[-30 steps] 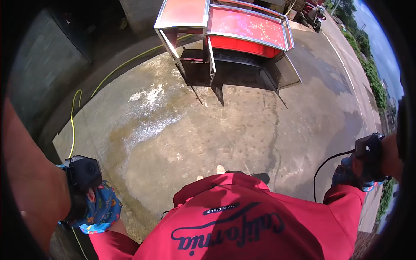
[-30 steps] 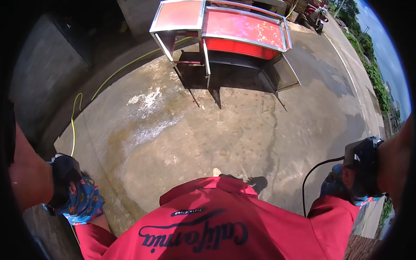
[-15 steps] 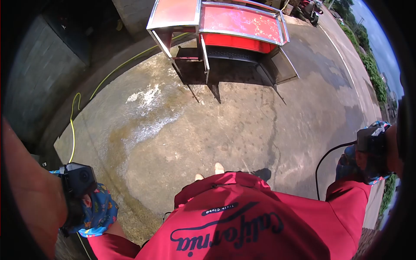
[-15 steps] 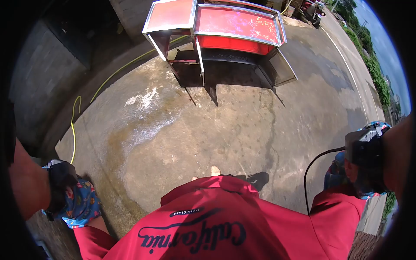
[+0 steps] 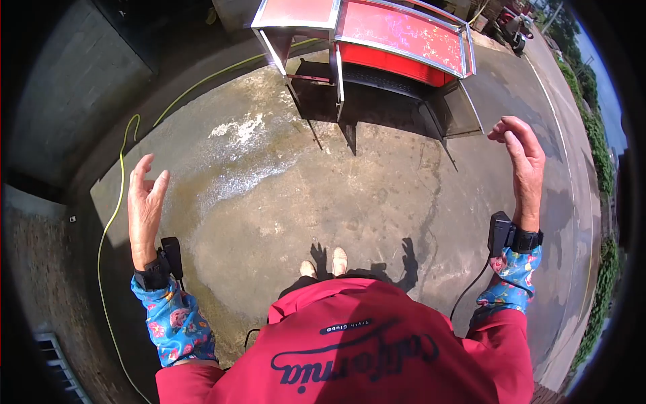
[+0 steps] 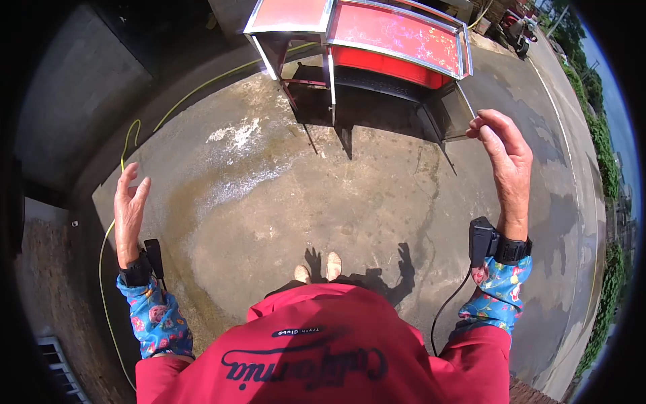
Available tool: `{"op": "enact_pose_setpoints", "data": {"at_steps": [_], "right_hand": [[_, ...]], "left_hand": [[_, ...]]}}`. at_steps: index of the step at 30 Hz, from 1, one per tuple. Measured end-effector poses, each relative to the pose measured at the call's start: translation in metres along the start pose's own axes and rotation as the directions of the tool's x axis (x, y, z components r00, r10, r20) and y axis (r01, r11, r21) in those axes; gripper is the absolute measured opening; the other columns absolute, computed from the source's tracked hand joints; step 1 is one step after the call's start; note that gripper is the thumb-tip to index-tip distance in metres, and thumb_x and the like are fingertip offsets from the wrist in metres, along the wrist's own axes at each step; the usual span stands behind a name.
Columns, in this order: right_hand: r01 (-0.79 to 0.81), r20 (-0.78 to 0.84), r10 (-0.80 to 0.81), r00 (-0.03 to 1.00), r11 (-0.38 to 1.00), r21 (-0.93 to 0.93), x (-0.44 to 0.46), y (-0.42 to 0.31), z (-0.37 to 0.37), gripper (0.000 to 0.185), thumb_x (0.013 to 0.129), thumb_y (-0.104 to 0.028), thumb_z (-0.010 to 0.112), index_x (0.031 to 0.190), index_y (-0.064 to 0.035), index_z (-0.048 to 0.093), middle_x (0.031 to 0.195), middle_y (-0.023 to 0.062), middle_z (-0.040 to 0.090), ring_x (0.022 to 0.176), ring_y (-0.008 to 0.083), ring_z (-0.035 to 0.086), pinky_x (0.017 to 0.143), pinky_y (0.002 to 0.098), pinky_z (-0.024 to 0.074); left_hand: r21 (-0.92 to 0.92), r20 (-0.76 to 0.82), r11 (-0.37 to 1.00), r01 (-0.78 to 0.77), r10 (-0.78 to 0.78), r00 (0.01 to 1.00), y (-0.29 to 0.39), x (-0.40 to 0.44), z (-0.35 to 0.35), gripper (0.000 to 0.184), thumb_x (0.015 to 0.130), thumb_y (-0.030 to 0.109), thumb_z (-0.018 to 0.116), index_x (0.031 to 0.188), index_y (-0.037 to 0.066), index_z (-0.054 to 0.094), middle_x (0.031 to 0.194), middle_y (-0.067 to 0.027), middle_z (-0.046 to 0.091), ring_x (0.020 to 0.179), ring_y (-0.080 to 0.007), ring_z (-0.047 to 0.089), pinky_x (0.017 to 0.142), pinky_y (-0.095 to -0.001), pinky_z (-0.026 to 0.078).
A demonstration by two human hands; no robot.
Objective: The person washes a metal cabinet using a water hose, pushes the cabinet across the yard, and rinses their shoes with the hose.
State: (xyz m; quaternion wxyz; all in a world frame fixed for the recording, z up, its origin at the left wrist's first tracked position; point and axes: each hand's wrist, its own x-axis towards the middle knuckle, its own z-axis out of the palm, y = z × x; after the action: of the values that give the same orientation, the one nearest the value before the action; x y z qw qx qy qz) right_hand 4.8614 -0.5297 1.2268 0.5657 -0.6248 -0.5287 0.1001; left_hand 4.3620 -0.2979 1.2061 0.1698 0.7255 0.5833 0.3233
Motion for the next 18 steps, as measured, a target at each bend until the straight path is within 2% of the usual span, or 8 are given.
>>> {"op": "enact_pose_setpoints", "data": {"at_steps": [2, 3, 5, 7, 8, 9, 11, 18], "right_hand": [[-0.121, 0.155, 0.245, 0.957, 0.822, -0.557, -0.03, 0.076, 0.022, 0.028, 0.078, -0.01, 0.061, 0.104, -0.0026, 0.057, 0.097, 0.0097, 0.06, 0.085, 0.0241, 0.059, 0.079, 0.0328, 0.0447], [0.17, 0.399, 0.192, 0.897, 0.682, -0.711, -0.051, 0.103, 0.03, 0.031, 0.072, -0.012, 0.063, 0.102, -0.0042, 0.057, 0.101, 0.0123, 0.057, 0.092, 0.0303, 0.056, 0.083, 0.0377, 0.0419], [-0.043, 0.492, 0.361, 0.793, 0.837, -0.545, -0.085, 0.134, 0.064, 0.031, 0.072, -0.013, 0.063, 0.101, -0.0045, 0.057, 0.106, 0.0129, 0.055, 0.096, 0.0328, 0.053, 0.085, 0.0405, 0.0401], [-0.071, 0.572, 0.407, 0.713, 0.852, -0.518, -0.122, 0.138, 0.093, 0.033, 0.072, -0.014, 0.064, 0.103, -0.0053, 0.057, 0.109, 0.0144, 0.055, 0.098, 0.0335, 0.053, 0.086, 0.0425, 0.0396], [0.013, 0.632, 0.375, 0.678, 0.854, -0.521, -0.135, 0.132, 0.108, 0.034, 0.071, -0.013, 0.064, 0.104, -0.0059, 0.058, 0.108, 0.0148, 0.055, 0.099, 0.0335, 0.053, 0.087, 0.0409, 0.0395], [0.231, 0.716, 0.131, 0.685, 0.893, -0.385, -0.144, 0.14, 0.129, 0.033, 0.068, -0.009, 0.065, 0.1, -0.003, 0.058, 0.101, 0.015, 0.057, 0.087, 0.0313, 0.058, 0.075, 0.0354, 0.0488], [0.1, 0.793, 0.278, 0.542, 0.916, -0.388, -0.182, 0.161, 0.131, 0.036, 0.062, -0.011, 0.069, 0.096, -0.0036, 0.06, 0.096, 0.0178, 0.058, 0.079, 0.0322, 0.06, 0.069, 0.0347, 0.0515], [0.216, 0.959, 0.225, 0.17, 0.942, -0.259, -0.17, 0.069, 0.349, 0.034, 0.062, -0.015, 0.069, 0.094, -0.0055, 0.061, 0.095, 0.0153, 0.059, 0.081, 0.0307, 0.06, 0.07, 0.035, 0.051]], "left_hand": [[0.114, 0.239, 0.982, -0.149, 0.119, 0.964, -0.062, -0.042, 0.025, 0.056, 0.075, 0.019, 0.067, 0.124, 0.007, 0.042, 0.118, -0.0148, 0.044, 0.096, -0.0284, 0.051, 0.081, -0.0346, 0.046], [0.082, 0.306, 0.994, -0.072, 0.044, 0.951, -0.077, -0.062, 0.031, 0.058, 0.074, 0.02, 0.068, 0.124, 0.007, 0.042, 0.12, -0.0156, 0.043, 0.099, -0.0309, 0.051, 0.083, -0.0359, 0.046], [0.078, 0.409, 0.997, 0.014, -0.045, 0.912, -0.108, -0.106, 0.04, 0.061, 0.073, 0.023, 0.07, 0.125, 0.007, 0.042, 0.124, -0.0183, 0.04, 0.105, -0.036, 0.049, 0.087, -0.0384, 0.044], [0.096, 0.5, 0.994, 0.045, -0.087, 0.862, -0.131, -0.148, 0.044, 0.064, 0.073, 0.028, 0.07, 0.126, 0.008, 0.041, 0.127, -0.0225, 0.037, 0.111, -0.0402, 0.045, 0.09, -0.0404, 0.043], [0.1, 0.516, 0.991, 0.091, -0.13, 0.847, -0.135, -0.17, 0.041, 0.067, 0.073, 0.032, 0.07, 0.127, 0.008, 0.04, 0.127, -0.0247, 0.036, 0.114, -0.0418, 0.043, 0.091, -0.0414, 0.042], [0.12, 0.556, 0.979, 0.164, -0.203, 0.806, -0.145, -0.191, 0.037, 0.07, 0.075, 0.039, 0.067, 0.13, 0.009, 0.037, 0.129, -0.028, 0.033, 0.117, -0.0421, 0.041, 0.094, -0.0414, 0.04], [0.149, 0.628, 0.96, 0.238, -0.278, 0.727, -0.142, -0.235, 0.035, 0.073, 0.079, 0.044, 0.061, 0.135, 0.01, 0.03, 0.133, -0.0295, 0.028, 0.12, -0.0432, 0.036, 0.099, -0.0416, 0.035], [-0.071, 0.431, 0.922, 0.381, -0.316, 0.846, -0.212, -0.332, 0.04, 0.074, 0.08, 0.044, 0.06, 0.137, 0.011, 0.025, 0.13, -0.0309, 0.03, 0.118, -0.0459, 0.037, 0.098, -0.043, 0.035]]}}
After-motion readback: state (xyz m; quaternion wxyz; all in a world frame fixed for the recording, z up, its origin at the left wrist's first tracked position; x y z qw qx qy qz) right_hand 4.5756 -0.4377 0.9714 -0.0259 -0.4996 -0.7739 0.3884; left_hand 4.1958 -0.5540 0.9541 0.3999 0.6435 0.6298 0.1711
